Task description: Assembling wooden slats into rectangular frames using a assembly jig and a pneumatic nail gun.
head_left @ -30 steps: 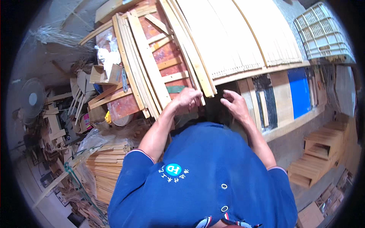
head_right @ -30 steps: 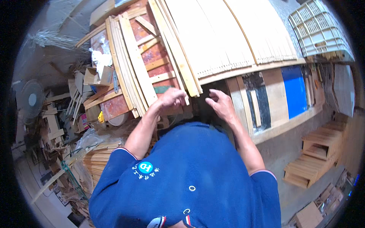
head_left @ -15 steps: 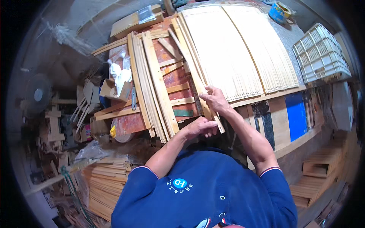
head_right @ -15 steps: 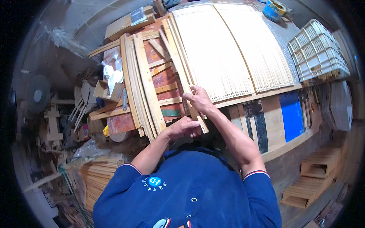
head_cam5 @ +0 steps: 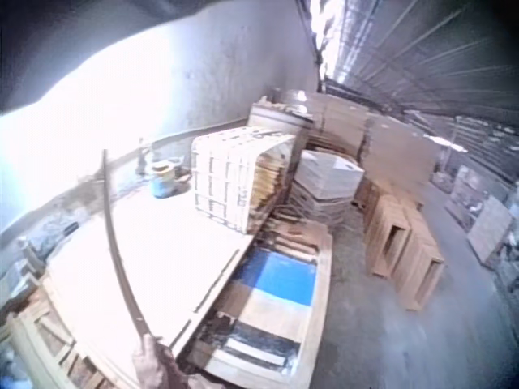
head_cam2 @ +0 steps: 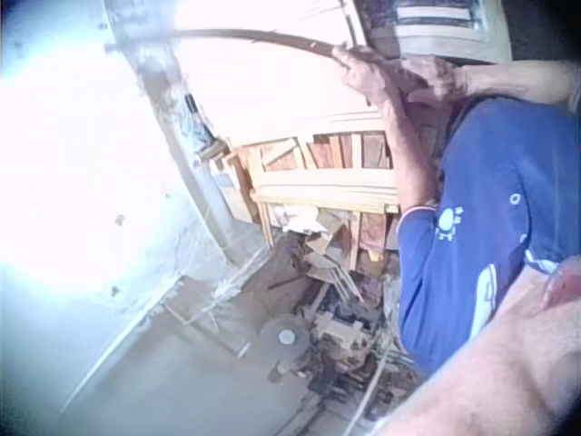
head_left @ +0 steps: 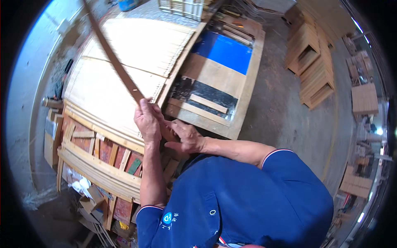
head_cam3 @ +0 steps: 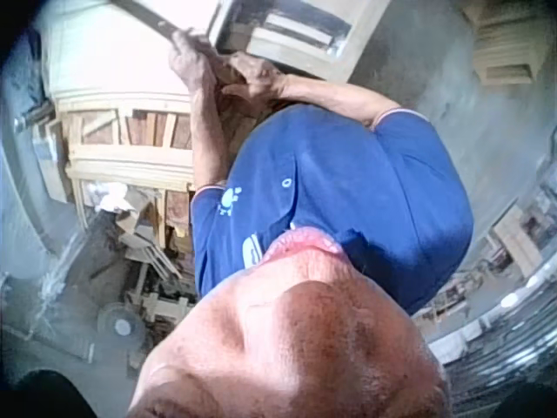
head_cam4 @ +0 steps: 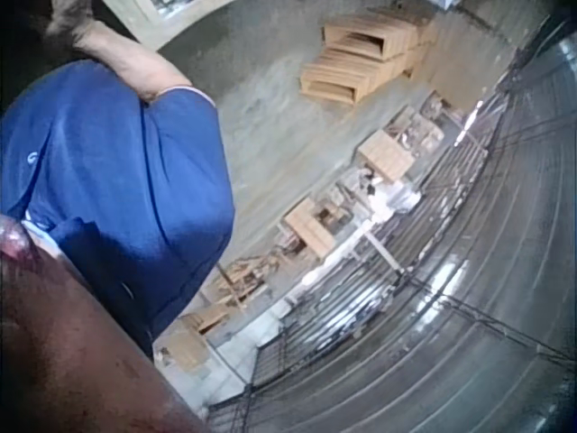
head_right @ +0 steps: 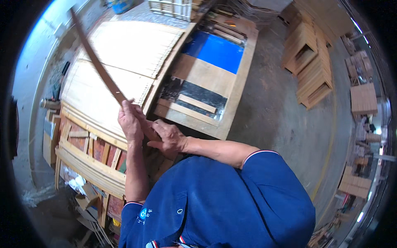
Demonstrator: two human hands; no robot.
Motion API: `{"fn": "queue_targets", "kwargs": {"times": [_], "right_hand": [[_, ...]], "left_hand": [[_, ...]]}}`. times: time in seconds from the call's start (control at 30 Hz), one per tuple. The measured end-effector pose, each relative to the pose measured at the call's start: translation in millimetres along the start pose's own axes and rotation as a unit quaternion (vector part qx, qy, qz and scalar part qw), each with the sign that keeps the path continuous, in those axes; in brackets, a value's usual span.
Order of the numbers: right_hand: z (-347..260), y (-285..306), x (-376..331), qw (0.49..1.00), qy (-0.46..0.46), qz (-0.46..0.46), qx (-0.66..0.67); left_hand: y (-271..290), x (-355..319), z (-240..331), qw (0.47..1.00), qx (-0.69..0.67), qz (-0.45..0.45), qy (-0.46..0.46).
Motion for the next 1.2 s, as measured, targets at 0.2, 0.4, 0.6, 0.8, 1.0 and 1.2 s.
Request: {"fn": "queue_targets", "kwargs": {"times": [0.2, 0.4, 0.6, 0.8, 1.0, 1.2], "right_hand": [[55.3, 184.6, -34.6, 0.968, 0.103, 0.136, -0.185], [185.1, 282.9, -8.5, 0.899, 0.126, -0.052, -0.417], [250.2, 312.0, 48.5, 0.86, 0.128, -0.241, -0.431], [318.2, 331.7, 72.8, 0.822, 0.123, -0.386, -0.4], [407.7, 381.7, 117.4, 0.86, 0.053, -0.35, -0.369], [467.9, 387.0, 148.2, 0.856, 0.064, -0.391, -0.332]], "left_hand": [[-72.4, -64.0, -101.4, 0.917, 0.246, -0.305, 0.071], [-173.5, -108.7, -201.9, 0.898, 0.216, -0.307, 0.229], [-232.6, -122.5, -250.7, 0.891, 0.244, -0.275, 0.268], [-250.3, -110.8, -280.5, 0.893, 0.329, -0.273, 0.142], [-272.8, -117.0, -265.7, 0.832, 0.494, -0.231, -0.101], [-290.2, -121.8, -303.9, 0.807, 0.558, -0.156, -0.115]]}}
Point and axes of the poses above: each hand's wrist, its own x-axis towards the middle knuckle, its own y-axis out of the back of the hand, z = x × y, the point moved 4 cm from there along x, towards the middle knuckle, and after that the axes turned 12 degrees about -y, right-handed, at the moved point
